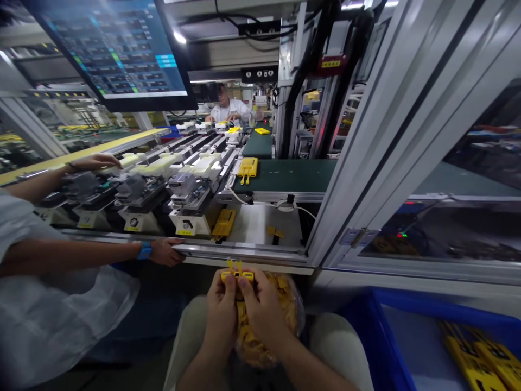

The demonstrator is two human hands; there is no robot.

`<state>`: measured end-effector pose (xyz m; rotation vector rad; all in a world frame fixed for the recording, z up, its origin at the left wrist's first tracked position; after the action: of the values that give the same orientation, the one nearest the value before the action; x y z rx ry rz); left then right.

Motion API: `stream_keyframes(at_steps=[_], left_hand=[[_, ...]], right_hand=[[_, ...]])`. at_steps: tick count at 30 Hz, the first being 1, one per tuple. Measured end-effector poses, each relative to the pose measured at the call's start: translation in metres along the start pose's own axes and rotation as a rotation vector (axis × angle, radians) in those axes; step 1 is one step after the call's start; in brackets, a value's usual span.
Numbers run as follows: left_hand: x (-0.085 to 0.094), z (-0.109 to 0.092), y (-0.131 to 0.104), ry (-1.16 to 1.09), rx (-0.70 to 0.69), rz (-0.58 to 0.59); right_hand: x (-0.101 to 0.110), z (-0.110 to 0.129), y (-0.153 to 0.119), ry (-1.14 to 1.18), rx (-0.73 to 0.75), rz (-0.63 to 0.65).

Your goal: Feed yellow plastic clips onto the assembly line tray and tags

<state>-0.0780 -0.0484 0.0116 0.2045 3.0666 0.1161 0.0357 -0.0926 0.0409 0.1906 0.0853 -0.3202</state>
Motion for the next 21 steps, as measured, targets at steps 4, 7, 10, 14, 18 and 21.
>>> stream_keyframes(at_steps=[4,7,10,14,18,21], left_hand=[[-0.016,-0.048,0.031,0.299,-0.3,0.356],[-0.028,-0.085,0.057,0.697,-0.68,0.529],[-0.035,-0.094,0.101,1.086,-0.935,0.539],[-0.032,-0.064,0.167,1.597,-0.901,0.548],[-0.021,-0.031,0.19,1.917,-0.69,0.686],[-0.042,-0.039,0.174,1.927,-0.733,0.763]], right_hand=[[0.014,0.009,0.033,0.074,0.098,0.081],[0.037,0.002,0.083,-0.08,0.096,0.115],[0.075,-0.025,0.134,-0.761,-0.069,0.004],[0.093,-0.051,0.166,-0.948,-0.13,0.033],[0.09,-0.068,0.172,-1.04,-0.151,0.068],[0.09,-0.073,0.177,-1.049,-0.165,0.035]])
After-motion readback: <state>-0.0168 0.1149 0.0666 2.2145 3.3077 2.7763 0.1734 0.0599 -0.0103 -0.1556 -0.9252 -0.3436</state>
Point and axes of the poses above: each hand's wrist, its own y-axis towards the middle knuckle, its own x-axis out of the back of the hand, z = x × y, the point moved 9 cm from there along y, towards the middle knuckle, and after that the axes turned 9 degrees about y, right-handed, at the moved point
